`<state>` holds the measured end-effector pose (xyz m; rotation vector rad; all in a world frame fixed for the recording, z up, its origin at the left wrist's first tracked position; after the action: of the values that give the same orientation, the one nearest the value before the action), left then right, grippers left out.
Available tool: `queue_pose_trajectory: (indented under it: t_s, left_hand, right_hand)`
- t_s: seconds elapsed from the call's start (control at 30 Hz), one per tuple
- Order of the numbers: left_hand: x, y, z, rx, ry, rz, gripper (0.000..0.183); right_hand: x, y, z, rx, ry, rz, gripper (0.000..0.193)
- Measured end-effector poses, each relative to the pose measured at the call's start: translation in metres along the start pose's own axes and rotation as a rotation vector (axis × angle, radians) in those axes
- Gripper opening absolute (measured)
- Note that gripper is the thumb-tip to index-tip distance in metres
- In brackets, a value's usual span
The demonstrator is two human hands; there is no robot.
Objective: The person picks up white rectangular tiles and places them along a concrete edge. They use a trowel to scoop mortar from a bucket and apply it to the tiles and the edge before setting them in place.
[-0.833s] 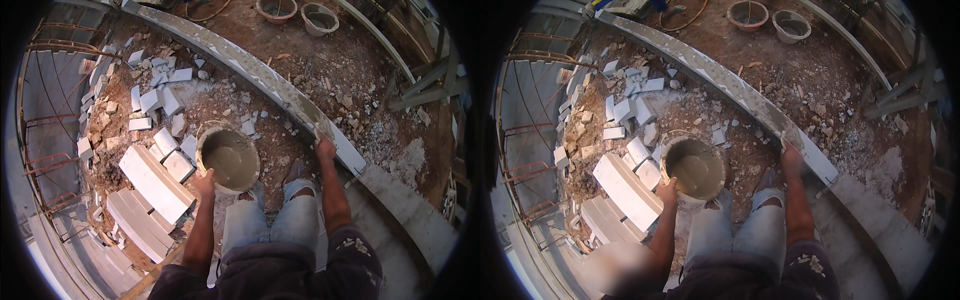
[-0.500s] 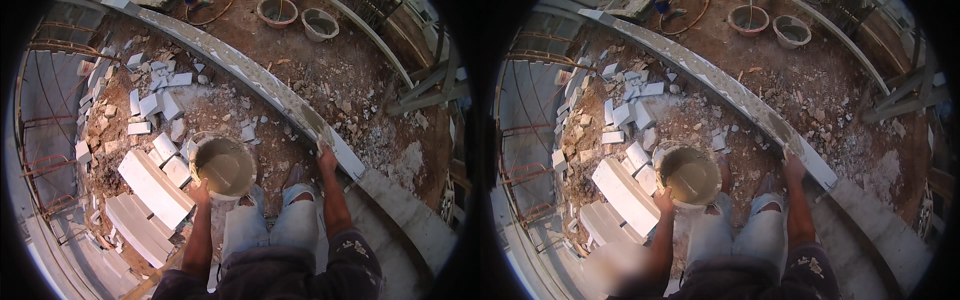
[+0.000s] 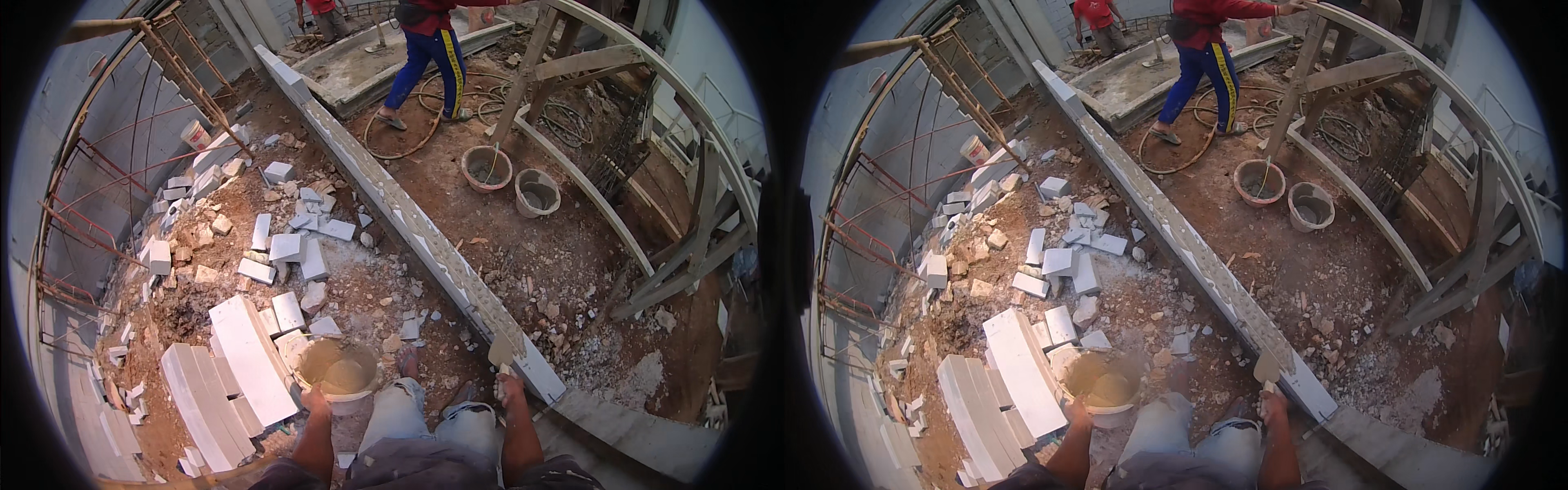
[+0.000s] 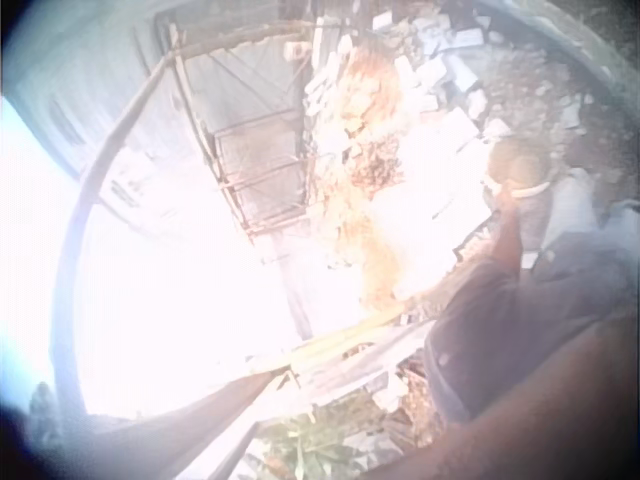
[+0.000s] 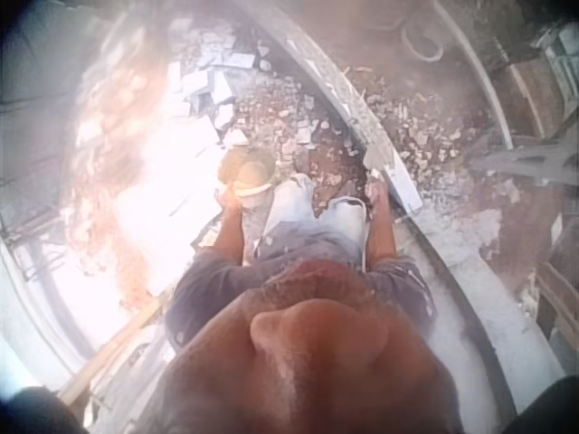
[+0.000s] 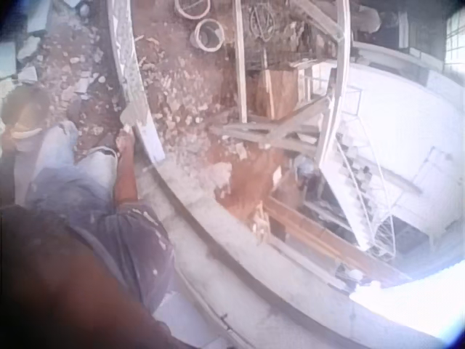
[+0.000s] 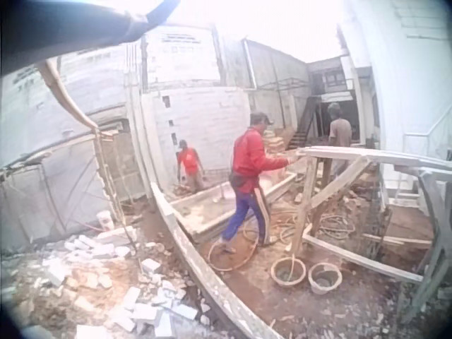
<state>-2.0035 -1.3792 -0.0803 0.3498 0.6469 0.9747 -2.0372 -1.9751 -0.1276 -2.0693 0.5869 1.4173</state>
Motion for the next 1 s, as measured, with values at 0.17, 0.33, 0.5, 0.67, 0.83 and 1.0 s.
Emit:
queue_pose_trajectory:
  t_s: [0.17, 0.33, 0.5, 0.67, 0.83, 1.0]
  left_hand:
    - [-0.045, 0.018, 0.028, -0.355, 0.199, 0.184, 0.044]
    - [-0.011, 0.046, -0.015, -0.571, 0.335, 0.258, 0.046]
    - [0.003, 0.072, -0.028, -0.604, 0.410, 0.241, 0.045]
    - [0.031, 0.080, -0.014, -0.510, 0.399, 0.224, 0.044]
    - [0.054, 0.092, -0.005, -0.291, 0.278, 0.119, 0.043]
    - [0.071, 0.100, 0.014, 0.630, -0.335, -0.285, 0.042]
  right_hand:
    - [-0.060, -0.035, -0.001, -0.045, -0.110, -0.075, 0.019]
    - [-0.128, -0.118, -0.067, -0.359, 0.061, -0.178, 0.035]
    - [-0.137, -0.169, -0.128, -0.619, 0.265, -0.142, 0.039]
    - [-0.161, -0.214, -0.150, -0.528, 0.317, -0.210, 0.046]
    - [-0.185, -0.280, -0.162, -0.452, 0.383, -0.286, 0.052]
    - [-0.190, -0.335, -0.185, -0.572, 0.474, -0.259, 0.056]
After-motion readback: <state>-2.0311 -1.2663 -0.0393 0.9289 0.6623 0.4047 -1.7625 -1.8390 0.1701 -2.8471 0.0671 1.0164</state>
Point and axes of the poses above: each hand's wrist, its own x-axis towards the middle knuckle, its own y-axis out of the back of the hand, z = x × y, the point moved 2 cm from there along x, towards the middle knuckle, and after that the axes turned 10 degrees about -y, right-handed, at the moved point
